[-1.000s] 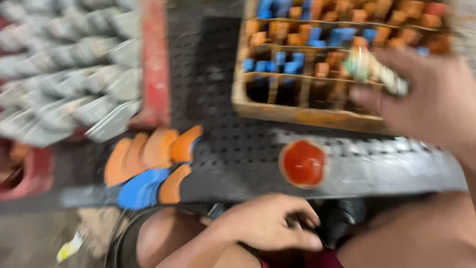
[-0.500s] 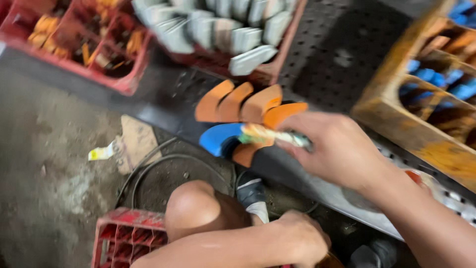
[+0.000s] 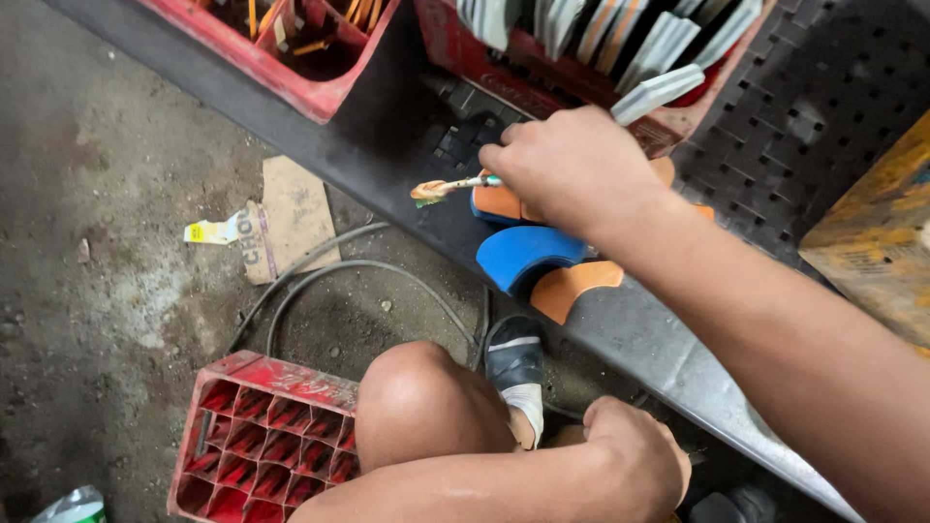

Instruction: The person repeatedly picks up curved slipper sole pieces, dips a toothbrush into a small container of orange liquid, and brushes the surface of each piece. After coating, the person places the piece into a compartmentalized wooden tray.

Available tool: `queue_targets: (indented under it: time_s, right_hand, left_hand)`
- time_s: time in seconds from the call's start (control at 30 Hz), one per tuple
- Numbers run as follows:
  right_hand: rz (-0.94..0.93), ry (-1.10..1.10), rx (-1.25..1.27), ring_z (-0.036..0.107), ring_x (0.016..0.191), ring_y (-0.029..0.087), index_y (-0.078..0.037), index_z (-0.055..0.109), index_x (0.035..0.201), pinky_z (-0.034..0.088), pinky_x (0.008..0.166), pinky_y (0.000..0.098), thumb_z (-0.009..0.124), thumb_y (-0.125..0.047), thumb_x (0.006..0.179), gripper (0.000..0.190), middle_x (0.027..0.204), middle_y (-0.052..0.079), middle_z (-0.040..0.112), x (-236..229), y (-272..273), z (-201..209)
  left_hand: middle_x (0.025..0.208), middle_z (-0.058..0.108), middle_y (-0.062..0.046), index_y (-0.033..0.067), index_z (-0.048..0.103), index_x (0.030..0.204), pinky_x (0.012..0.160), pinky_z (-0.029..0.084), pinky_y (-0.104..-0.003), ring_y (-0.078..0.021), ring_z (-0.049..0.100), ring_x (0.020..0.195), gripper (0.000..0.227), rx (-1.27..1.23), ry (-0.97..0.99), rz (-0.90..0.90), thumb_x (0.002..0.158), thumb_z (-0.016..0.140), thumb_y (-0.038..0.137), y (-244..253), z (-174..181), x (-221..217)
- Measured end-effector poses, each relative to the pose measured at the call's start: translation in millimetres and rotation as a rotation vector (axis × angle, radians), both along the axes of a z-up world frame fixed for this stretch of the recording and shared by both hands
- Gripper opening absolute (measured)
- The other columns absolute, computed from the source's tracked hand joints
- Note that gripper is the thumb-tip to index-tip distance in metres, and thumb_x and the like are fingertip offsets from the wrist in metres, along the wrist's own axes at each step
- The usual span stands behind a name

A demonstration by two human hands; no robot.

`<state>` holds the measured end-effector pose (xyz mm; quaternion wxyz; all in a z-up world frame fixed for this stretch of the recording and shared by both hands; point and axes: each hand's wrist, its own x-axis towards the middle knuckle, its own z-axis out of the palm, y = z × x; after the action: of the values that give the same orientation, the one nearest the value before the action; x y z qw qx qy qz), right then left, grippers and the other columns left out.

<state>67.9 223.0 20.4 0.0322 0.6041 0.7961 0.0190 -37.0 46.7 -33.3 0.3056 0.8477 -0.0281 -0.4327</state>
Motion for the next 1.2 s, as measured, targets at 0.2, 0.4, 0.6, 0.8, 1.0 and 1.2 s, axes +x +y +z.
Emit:
queue_targets:
  time_s: [0.2, 0.4, 0.6, 0.8, 1.0, 1.2]
  right_hand:
    - [0.026, -0.036, 0.026, 0.074, 0.077, 0.029, -0.015, 0.07, 0.094, 0.058, 0.06, 0.0419, 0.066, -0.014, 0.084, 0.01, 0.085, 0.007, 0.072, 4.2, 12.7, -5.0]
    - [0.045, 0.012, 0.035, 0.074, 0.077, 0.031, -0.012, 0.069, 0.098, 0.059, 0.062, 0.0424, 0.067, -0.014, 0.083, 0.016, 0.089, 0.01, 0.071, 8.2, 13.0, -12.8]
    - [-0.001, -0.036, 0.017, 0.075, 0.081, 0.031, -0.01, 0.068, 0.097, 0.059, 0.063, 0.0427, 0.066, -0.013, 0.085, 0.012, 0.093, 0.01, 0.07, 6.6, 16.4, -15.6]
    - [-0.009, -0.001, 0.024, 0.073, 0.074, 0.031, -0.005, 0.06, 0.108, 0.058, 0.057, 0.0407, 0.071, -0.01, 0.074, 0.036, 0.106, 0.013, 0.065, -4.6, 13.6, -1.4]
    - [0.02, 0.391, 0.11, 0.067, 0.069, 0.038, -0.004, 0.053, 0.13, 0.054, 0.053, 0.0431, 0.068, -0.003, 0.07, 0.061, 0.112, 0.014, 0.064, -13.1, -40.8, 40.2]
    - [-0.593, 0.351, -0.174, 0.074, 0.093, 0.024, -0.025, 0.062, 0.14, 0.058, 0.065, 0.037, 0.064, 0.007, 0.063, 0.083, 0.144, -0.002, 0.062, 51.7, -186.7, 82.5]
  left_hand:
    - [0.128, 0.072, -0.014, 0.0088, 0.075, 0.125, 0.082, 0.052, -0.06, -0.0374, 0.07, 0.112, 0.038, 0.015, 0.007, -0.062, 0.091, 0.069, 0.026, 5.0, 3.7, 2.0]
    - [0.126, 0.074, -0.012, 0.0103, 0.076, 0.123, 0.081, 0.052, -0.062, -0.0359, 0.072, 0.112, 0.037, -0.009, 0.015, -0.051, 0.089, 0.069, 0.025, 2.2, -3.8, 1.5]
    - [0.126, 0.072, -0.011, 0.0108, 0.074, 0.125, 0.08, 0.052, -0.062, -0.0343, 0.07, 0.113, 0.042, 0.004, 0.024, -0.072, 0.088, 0.072, 0.03, 3.9, -2.6, 2.5]
    - [0.125, 0.074, -0.009, 0.0128, 0.076, 0.12, 0.081, 0.054, -0.059, -0.0307, 0.071, 0.113, 0.038, 0.007, 0.017, -0.032, 0.087, 0.072, 0.029, 5.1, -1.3, 1.5]
    - [0.112, 0.079, -0.015, 0.0092, 0.078, 0.111, 0.077, 0.06, -0.045, -0.0323, 0.077, 0.1, 0.024, -0.014, -0.241, 0.243, 0.095, 0.066, 0.023, 31.0, 12.5, -17.2]
    - [0.1, 0.074, -0.017, -0.0015, 0.068, 0.116, 0.074, 0.056, -0.041, -0.0308, 0.069, 0.085, 0.03, -0.699, -0.262, 1.029, 0.103, 0.053, 0.021, 36.6, 33.9, -1.5]
